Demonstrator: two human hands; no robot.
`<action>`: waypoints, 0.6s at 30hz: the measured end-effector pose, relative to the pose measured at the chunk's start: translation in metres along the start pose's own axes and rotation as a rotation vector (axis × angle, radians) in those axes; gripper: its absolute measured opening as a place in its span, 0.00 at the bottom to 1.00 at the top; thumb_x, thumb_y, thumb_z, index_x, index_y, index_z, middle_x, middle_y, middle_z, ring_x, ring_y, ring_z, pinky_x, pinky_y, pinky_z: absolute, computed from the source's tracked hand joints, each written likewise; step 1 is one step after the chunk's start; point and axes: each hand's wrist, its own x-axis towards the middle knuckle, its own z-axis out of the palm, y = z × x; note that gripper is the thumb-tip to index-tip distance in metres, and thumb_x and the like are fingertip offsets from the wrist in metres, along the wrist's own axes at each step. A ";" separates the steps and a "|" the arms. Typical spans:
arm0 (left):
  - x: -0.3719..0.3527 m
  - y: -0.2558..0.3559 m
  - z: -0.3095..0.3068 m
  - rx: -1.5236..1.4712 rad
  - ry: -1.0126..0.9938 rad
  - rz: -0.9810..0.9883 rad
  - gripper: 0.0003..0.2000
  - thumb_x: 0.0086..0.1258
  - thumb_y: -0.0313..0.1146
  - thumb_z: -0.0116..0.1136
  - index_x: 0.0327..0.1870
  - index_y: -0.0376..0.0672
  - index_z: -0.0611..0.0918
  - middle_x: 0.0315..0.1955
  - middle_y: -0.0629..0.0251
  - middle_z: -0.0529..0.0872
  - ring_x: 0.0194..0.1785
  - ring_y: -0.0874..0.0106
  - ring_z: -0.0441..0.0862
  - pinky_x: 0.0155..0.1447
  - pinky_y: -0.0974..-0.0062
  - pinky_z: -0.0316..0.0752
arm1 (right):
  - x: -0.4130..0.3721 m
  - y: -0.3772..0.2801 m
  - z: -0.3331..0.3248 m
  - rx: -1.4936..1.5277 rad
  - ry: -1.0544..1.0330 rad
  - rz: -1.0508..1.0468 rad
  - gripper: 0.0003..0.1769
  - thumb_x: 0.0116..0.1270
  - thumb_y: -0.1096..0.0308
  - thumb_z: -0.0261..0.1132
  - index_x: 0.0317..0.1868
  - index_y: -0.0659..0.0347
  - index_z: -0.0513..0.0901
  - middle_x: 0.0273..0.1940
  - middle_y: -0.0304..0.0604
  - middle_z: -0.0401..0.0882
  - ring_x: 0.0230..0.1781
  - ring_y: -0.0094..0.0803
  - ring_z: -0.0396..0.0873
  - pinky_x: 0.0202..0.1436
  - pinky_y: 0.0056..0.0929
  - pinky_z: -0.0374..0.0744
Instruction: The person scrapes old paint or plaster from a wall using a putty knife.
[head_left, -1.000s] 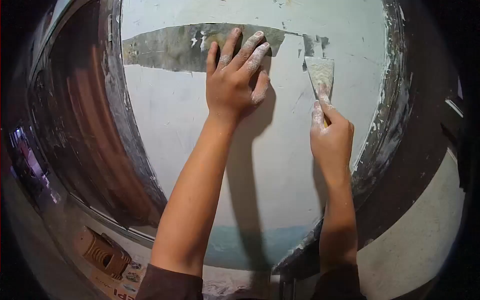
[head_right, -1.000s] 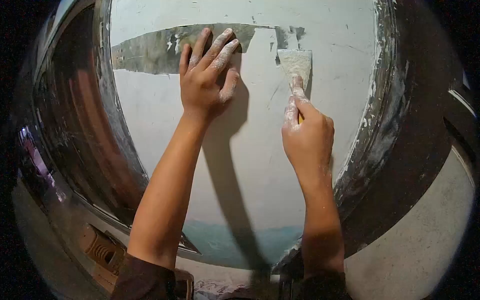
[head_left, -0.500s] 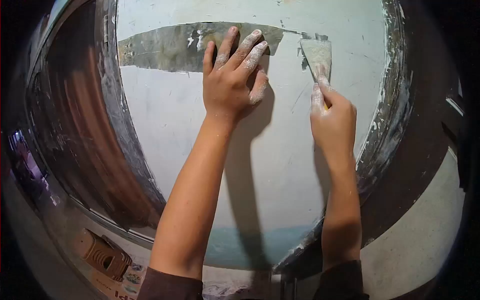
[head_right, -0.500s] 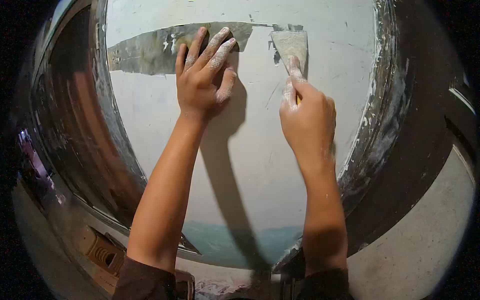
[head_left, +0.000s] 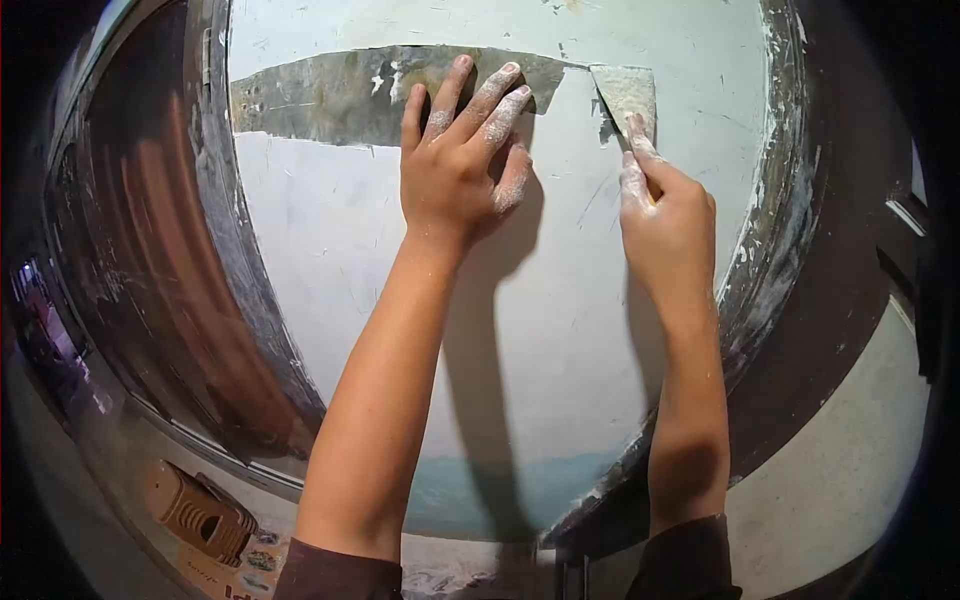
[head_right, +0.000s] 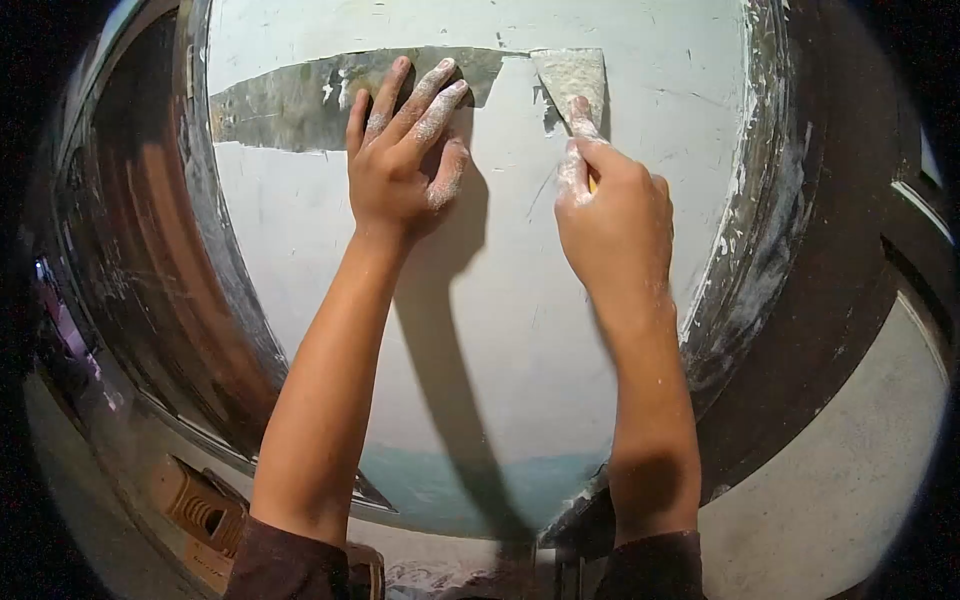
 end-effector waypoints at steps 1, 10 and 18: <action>0.000 -0.001 0.001 -0.014 0.013 0.005 0.23 0.65 0.34 0.61 0.64 0.58 0.87 0.70 0.78 0.83 0.81 0.63 0.70 0.85 0.51 0.52 | -0.005 0.004 -0.001 -0.019 0.005 -0.001 0.13 0.75 0.67 0.63 0.48 0.66 0.90 0.35 0.65 0.85 0.36 0.63 0.85 0.42 0.51 0.80; 0.000 -0.001 0.000 -0.018 0.016 0.009 0.24 0.64 0.33 0.61 0.64 0.57 0.87 0.71 0.77 0.83 0.81 0.62 0.70 0.85 0.50 0.53 | 0.007 -0.011 -0.010 -0.084 -0.104 0.068 0.13 0.74 0.67 0.63 0.51 0.65 0.90 0.35 0.63 0.86 0.36 0.62 0.85 0.42 0.50 0.80; -0.001 0.000 0.001 -0.011 0.028 0.010 0.23 0.64 0.32 0.62 0.63 0.58 0.88 0.71 0.77 0.83 0.81 0.63 0.69 0.85 0.51 0.52 | -0.034 0.025 -0.006 -0.032 -0.021 -0.003 0.13 0.74 0.68 0.63 0.50 0.66 0.89 0.34 0.63 0.85 0.33 0.60 0.85 0.39 0.49 0.79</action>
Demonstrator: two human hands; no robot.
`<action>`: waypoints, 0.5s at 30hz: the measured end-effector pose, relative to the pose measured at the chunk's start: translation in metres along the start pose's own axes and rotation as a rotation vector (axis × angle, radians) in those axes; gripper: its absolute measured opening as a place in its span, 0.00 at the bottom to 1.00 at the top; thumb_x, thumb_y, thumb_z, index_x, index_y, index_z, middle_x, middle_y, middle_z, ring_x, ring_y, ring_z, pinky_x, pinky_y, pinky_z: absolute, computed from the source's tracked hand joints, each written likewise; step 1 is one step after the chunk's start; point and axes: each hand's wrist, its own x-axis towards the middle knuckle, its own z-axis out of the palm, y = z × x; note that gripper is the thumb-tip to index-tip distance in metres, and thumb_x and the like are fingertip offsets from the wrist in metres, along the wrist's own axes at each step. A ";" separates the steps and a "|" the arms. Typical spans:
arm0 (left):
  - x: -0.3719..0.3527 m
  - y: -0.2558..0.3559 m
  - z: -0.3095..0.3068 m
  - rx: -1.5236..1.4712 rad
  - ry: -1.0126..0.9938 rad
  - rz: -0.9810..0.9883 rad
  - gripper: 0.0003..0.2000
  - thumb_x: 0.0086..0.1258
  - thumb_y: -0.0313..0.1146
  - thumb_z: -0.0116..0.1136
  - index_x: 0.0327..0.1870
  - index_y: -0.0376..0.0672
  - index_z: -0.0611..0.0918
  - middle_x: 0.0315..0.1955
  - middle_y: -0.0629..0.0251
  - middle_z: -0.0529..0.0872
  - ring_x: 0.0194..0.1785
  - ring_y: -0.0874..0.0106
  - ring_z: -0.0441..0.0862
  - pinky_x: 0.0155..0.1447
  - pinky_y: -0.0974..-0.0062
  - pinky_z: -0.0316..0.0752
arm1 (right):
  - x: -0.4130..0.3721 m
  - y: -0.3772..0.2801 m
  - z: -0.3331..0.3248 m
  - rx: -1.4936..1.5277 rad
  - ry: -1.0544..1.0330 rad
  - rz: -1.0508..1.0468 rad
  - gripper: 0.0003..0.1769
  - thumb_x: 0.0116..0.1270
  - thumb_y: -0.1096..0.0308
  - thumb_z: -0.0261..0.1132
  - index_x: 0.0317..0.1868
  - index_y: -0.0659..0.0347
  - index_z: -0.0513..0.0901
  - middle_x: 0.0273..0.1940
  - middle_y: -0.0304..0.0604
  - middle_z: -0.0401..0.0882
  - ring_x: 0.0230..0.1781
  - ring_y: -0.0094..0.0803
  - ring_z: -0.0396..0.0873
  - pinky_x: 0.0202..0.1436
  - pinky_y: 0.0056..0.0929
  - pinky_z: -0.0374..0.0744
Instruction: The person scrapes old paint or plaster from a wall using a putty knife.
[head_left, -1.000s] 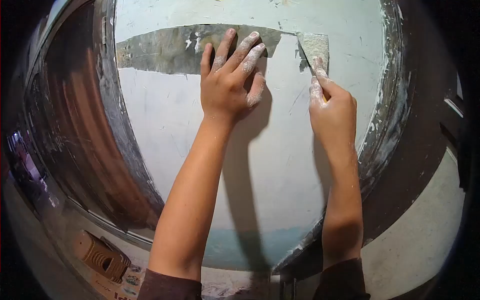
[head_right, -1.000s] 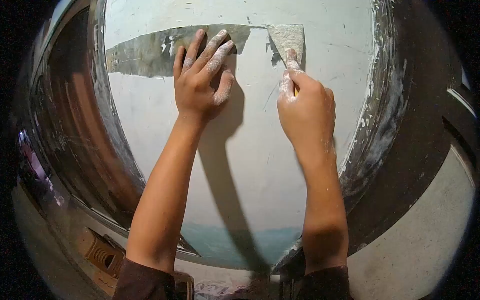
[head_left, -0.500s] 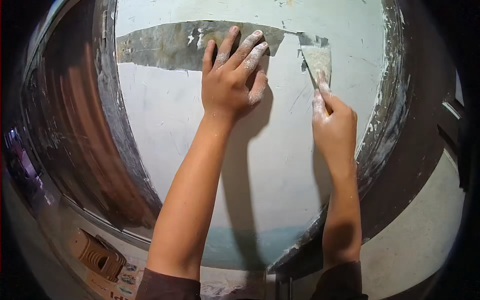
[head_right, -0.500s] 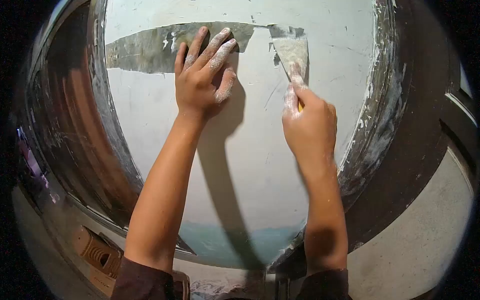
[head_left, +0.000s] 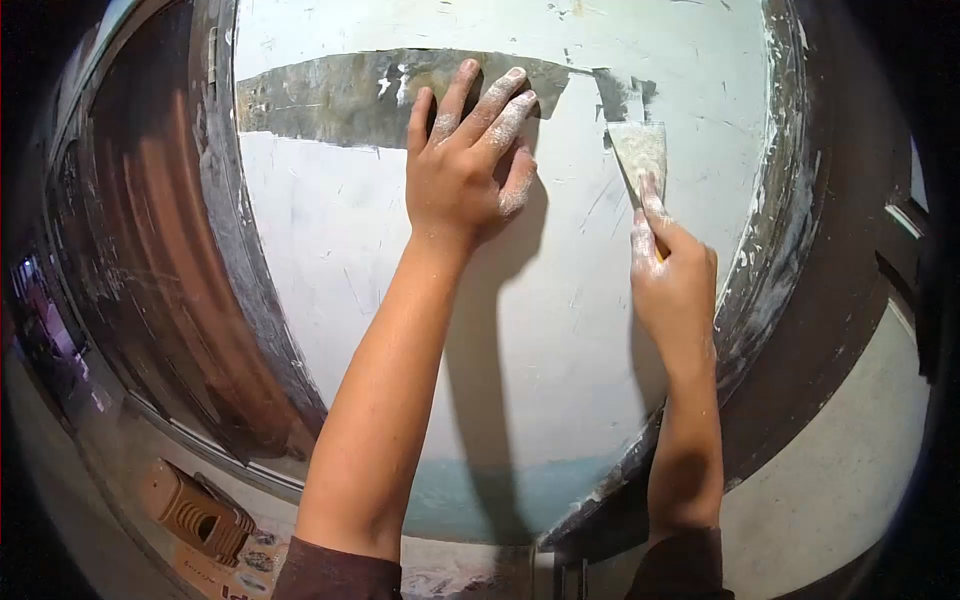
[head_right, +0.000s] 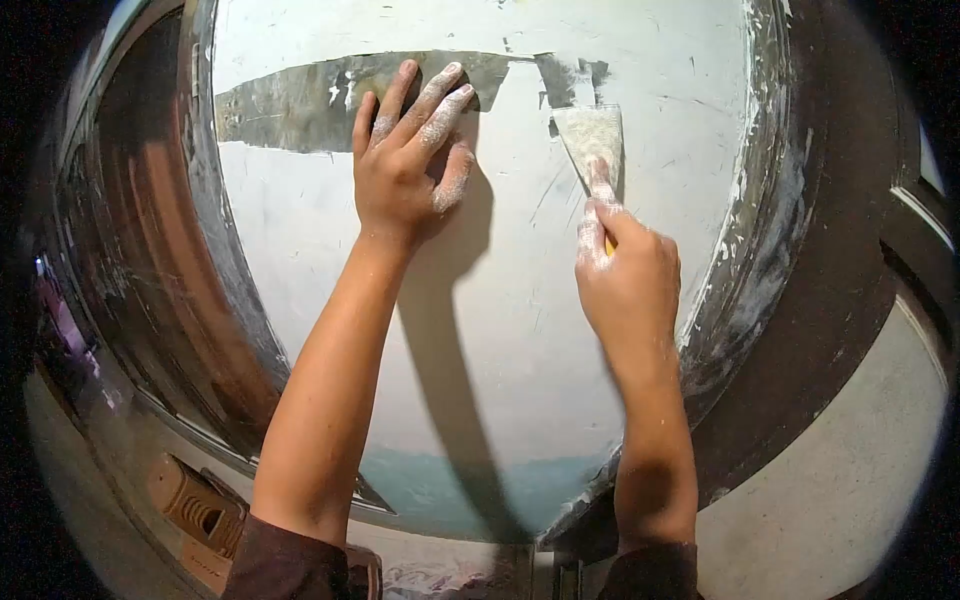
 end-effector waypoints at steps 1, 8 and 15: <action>0.000 -0.001 -0.001 -0.019 -0.015 -0.007 0.23 0.65 0.32 0.62 0.63 0.58 0.88 0.71 0.78 0.83 0.81 0.63 0.69 0.86 0.50 0.52 | 0.006 -0.004 -0.001 -0.011 0.003 0.005 0.13 0.74 0.69 0.64 0.50 0.66 0.89 0.34 0.63 0.85 0.33 0.60 0.85 0.39 0.48 0.79; 0.000 -0.002 -0.001 -0.017 -0.014 -0.003 0.23 0.65 0.33 0.62 0.64 0.59 0.87 0.71 0.78 0.83 0.81 0.63 0.69 0.86 0.50 0.51 | -0.008 0.001 -0.006 -0.026 -0.027 -0.016 0.11 0.72 0.71 0.66 0.50 0.67 0.89 0.33 0.63 0.85 0.33 0.60 0.85 0.38 0.49 0.79; 0.000 -0.001 -0.001 -0.001 -0.020 0.001 0.24 0.65 0.33 0.62 0.64 0.58 0.87 0.72 0.78 0.82 0.82 0.64 0.68 0.86 0.51 0.51 | 0.005 -0.005 0.002 -0.001 0.015 -0.031 0.10 0.72 0.72 0.66 0.46 0.68 0.89 0.31 0.63 0.84 0.31 0.60 0.84 0.37 0.50 0.78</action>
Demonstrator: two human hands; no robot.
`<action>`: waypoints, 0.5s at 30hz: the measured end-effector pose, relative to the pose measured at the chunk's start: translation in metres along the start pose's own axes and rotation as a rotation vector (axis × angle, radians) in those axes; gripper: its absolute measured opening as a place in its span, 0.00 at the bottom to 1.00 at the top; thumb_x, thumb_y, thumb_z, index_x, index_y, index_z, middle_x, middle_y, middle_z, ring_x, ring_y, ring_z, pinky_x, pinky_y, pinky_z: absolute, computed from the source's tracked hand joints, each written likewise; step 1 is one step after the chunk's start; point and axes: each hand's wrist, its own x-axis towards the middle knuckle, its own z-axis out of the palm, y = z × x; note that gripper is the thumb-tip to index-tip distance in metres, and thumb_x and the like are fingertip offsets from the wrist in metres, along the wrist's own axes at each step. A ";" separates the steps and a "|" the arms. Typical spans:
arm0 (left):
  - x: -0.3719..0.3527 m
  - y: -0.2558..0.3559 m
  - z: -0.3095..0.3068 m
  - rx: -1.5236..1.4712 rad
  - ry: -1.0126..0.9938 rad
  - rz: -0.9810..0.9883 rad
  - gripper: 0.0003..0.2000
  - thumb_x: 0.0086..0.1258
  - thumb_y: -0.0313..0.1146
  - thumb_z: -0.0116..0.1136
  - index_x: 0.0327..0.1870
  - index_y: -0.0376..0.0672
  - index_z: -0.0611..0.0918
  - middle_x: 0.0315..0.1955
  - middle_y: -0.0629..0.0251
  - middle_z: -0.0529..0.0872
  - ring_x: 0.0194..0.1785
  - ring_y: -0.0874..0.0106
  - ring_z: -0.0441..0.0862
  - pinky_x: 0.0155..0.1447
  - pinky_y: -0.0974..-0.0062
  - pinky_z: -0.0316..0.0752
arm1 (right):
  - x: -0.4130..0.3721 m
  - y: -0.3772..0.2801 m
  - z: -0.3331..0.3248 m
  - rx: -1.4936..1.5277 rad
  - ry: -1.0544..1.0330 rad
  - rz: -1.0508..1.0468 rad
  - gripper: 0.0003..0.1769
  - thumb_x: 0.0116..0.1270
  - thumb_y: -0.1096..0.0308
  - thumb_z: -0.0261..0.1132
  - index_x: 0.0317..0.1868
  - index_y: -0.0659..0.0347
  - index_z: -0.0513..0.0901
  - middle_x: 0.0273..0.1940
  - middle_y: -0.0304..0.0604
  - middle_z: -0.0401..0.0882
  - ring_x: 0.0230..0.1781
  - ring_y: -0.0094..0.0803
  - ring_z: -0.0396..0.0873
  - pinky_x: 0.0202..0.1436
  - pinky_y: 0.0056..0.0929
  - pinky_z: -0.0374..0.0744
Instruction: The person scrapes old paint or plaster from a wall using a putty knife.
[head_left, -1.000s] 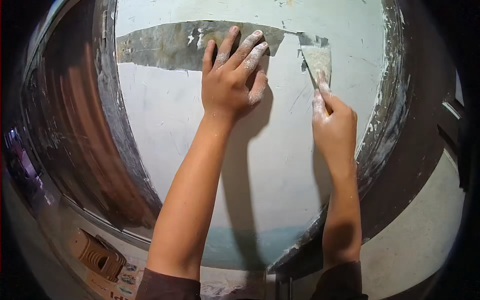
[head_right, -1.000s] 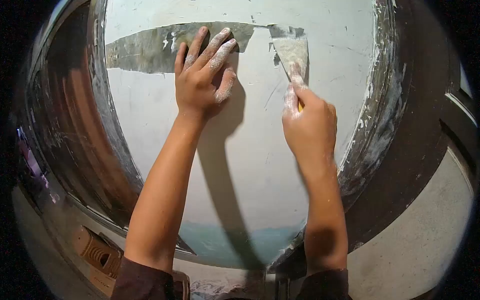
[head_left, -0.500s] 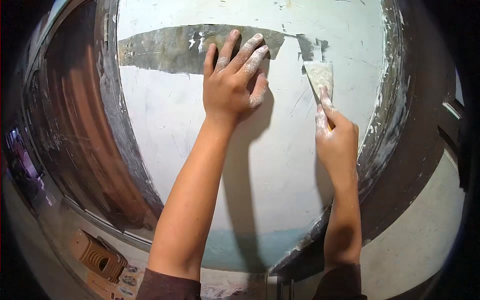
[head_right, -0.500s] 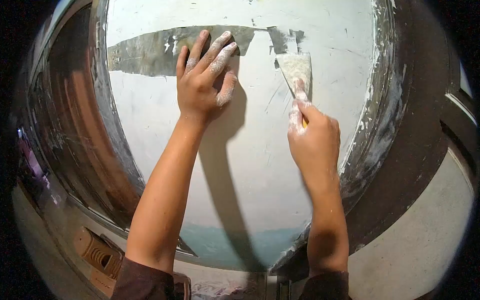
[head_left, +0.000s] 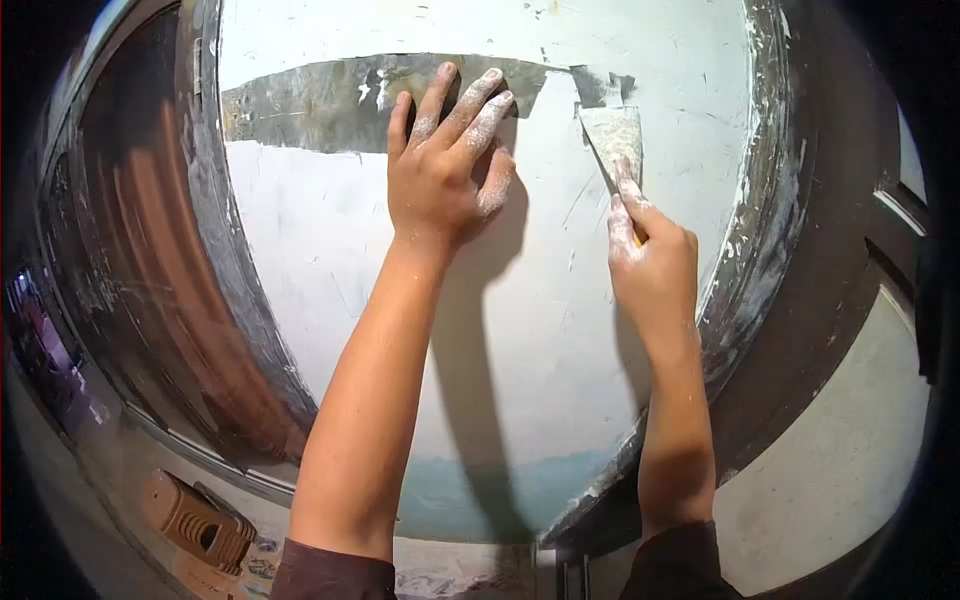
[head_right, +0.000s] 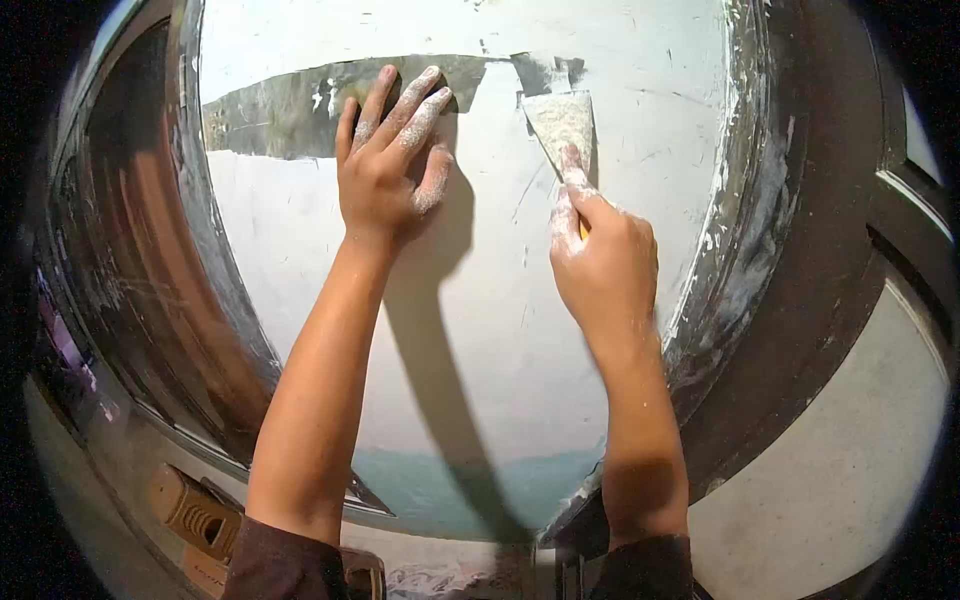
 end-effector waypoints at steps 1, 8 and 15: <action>0.000 0.000 0.000 -0.004 -0.005 -0.007 0.24 0.65 0.33 0.62 0.64 0.58 0.87 0.72 0.78 0.82 0.82 0.64 0.68 0.86 0.51 0.51 | -0.004 0.000 -0.002 0.000 0.001 -0.003 0.10 0.72 0.72 0.66 0.46 0.68 0.89 0.31 0.63 0.84 0.31 0.60 0.84 0.37 0.50 0.78; -0.001 0.000 0.000 -0.006 -0.002 -0.002 0.24 0.64 0.32 0.62 0.64 0.58 0.87 0.71 0.78 0.82 0.82 0.64 0.69 0.86 0.51 0.52 | 0.006 -0.002 0.003 -0.001 0.003 -0.015 0.10 0.73 0.71 0.65 0.47 0.67 0.90 0.31 0.62 0.85 0.32 0.60 0.84 0.38 0.49 0.79; -0.001 -0.001 0.000 -0.011 0.023 0.004 0.24 0.64 0.33 0.62 0.64 0.58 0.87 0.71 0.78 0.83 0.81 0.63 0.69 0.85 0.51 0.53 | -0.006 0.007 0.010 -0.003 0.038 -0.047 0.11 0.73 0.70 0.65 0.48 0.66 0.90 0.32 0.62 0.85 0.32 0.59 0.85 0.38 0.49 0.80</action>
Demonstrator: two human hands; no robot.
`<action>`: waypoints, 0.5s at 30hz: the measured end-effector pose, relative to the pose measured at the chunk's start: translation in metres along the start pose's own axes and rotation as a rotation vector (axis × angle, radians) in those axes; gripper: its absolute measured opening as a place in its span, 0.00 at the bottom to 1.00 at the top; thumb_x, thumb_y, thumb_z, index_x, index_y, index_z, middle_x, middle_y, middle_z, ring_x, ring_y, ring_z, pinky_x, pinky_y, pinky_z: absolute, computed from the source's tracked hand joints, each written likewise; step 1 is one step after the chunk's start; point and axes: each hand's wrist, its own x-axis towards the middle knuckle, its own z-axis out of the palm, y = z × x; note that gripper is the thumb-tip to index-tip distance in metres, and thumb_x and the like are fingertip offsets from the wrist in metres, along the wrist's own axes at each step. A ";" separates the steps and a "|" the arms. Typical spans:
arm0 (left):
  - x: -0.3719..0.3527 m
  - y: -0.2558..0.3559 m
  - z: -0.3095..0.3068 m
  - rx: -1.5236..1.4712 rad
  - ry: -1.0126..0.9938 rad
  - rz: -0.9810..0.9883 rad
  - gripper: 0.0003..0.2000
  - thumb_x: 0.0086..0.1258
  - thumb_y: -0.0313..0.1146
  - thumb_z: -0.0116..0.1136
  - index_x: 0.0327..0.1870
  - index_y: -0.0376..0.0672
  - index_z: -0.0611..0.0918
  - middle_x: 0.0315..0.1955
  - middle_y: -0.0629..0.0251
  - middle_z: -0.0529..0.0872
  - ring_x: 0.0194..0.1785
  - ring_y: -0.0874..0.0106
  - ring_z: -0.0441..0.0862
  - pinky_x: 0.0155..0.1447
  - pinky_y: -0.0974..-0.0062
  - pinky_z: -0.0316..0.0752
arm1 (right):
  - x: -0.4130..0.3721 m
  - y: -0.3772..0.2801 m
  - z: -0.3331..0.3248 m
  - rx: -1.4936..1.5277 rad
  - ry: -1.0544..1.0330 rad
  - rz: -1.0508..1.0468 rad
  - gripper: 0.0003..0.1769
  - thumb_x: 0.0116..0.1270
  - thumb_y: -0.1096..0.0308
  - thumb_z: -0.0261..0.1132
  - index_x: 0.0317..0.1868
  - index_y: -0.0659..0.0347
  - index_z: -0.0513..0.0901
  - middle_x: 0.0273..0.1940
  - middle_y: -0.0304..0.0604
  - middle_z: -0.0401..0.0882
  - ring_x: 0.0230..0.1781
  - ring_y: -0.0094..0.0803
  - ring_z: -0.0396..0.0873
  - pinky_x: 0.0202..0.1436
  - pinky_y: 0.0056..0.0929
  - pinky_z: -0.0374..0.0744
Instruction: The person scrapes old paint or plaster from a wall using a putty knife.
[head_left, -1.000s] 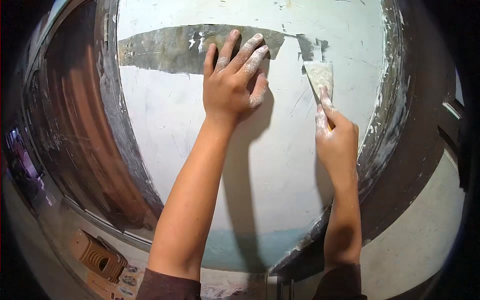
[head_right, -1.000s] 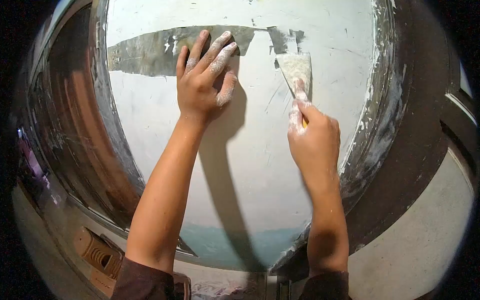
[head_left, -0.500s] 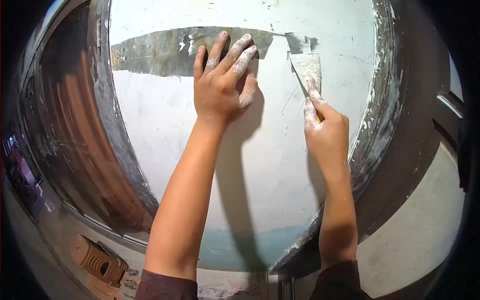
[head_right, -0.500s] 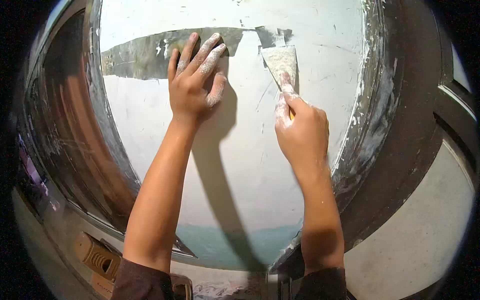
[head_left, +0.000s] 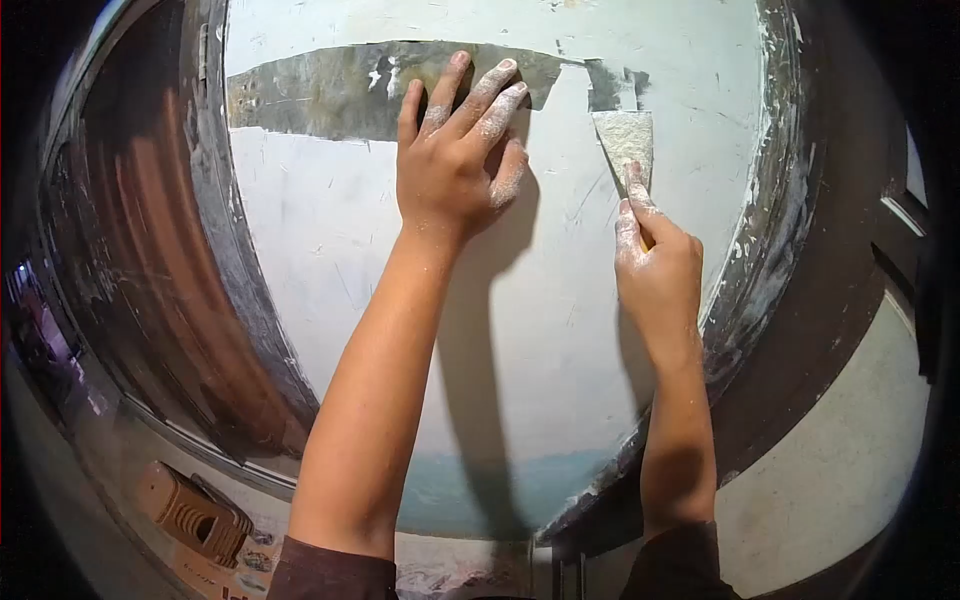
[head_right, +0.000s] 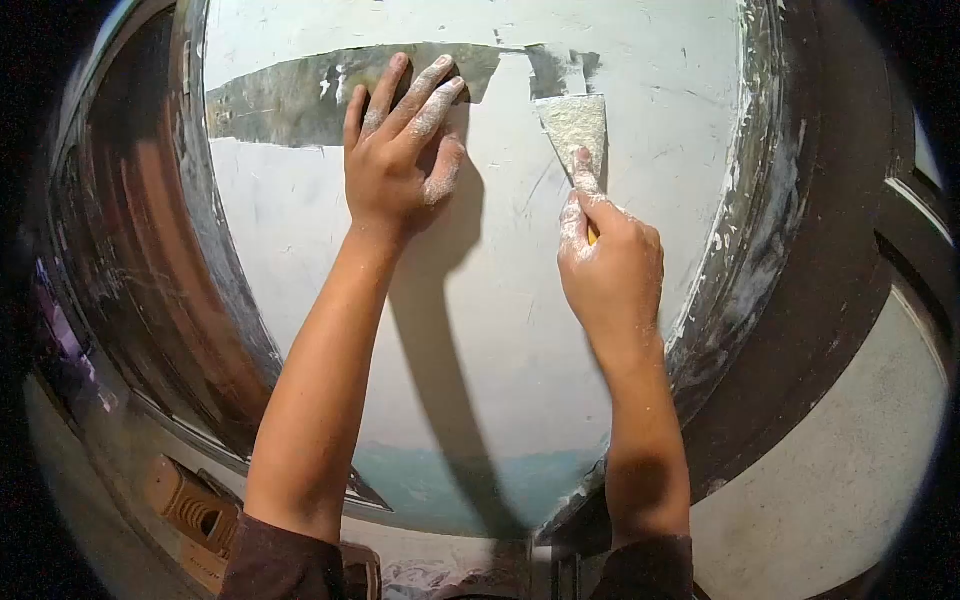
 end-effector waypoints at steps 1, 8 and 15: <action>0.000 0.001 -0.001 0.003 -0.004 -0.002 0.24 0.64 0.33 0.63 0.64 0.58 0.87 0.71 0.78 0.83 0.81 0.63 0.69 0.85 0.51 0.53 | 0.005 -0.005 -0.001 -0.004 -0.014 0.031 0.11 0.73 0.70 0.65 0.49 0.66 0.90 0.32 0.62 0.85 0.32 0.59 0.85 0.38 0.49 0.80; 0.000 0.001 0.000 0.008 0.001 -0.001 0.24 0.64 0.33 0.63 0.64 0.58 0.87 0.71 0.78 0.83 0.81 0.63 0.69 0.85 0.51 0.53 | 0.019 -0.015 -0.002 0.000 -0.040 0.065 0.12 0.74 0.68 0.65 0.49 0.66 0.90 0.30 0.62 0.84 0.32 0.61 0.84 0.39 0.49 0.79; 0.001 -0.003 0.003 0.030 0.015 0.027 0.22 0.63 0.37 0.64 0.61 0.57 0.88 0.69 0.79 0.84 0.80 0.64 0.71 0.84 0.50 0.54 | 0.036 -0.026 -0.002 0.021 -0.049 0.065 0.12 0.74 0.68 0.64 0.49 0.66 0.90 0.33 0.63 0.85 0.33 0.61 0.85 0.38 0.48 0.79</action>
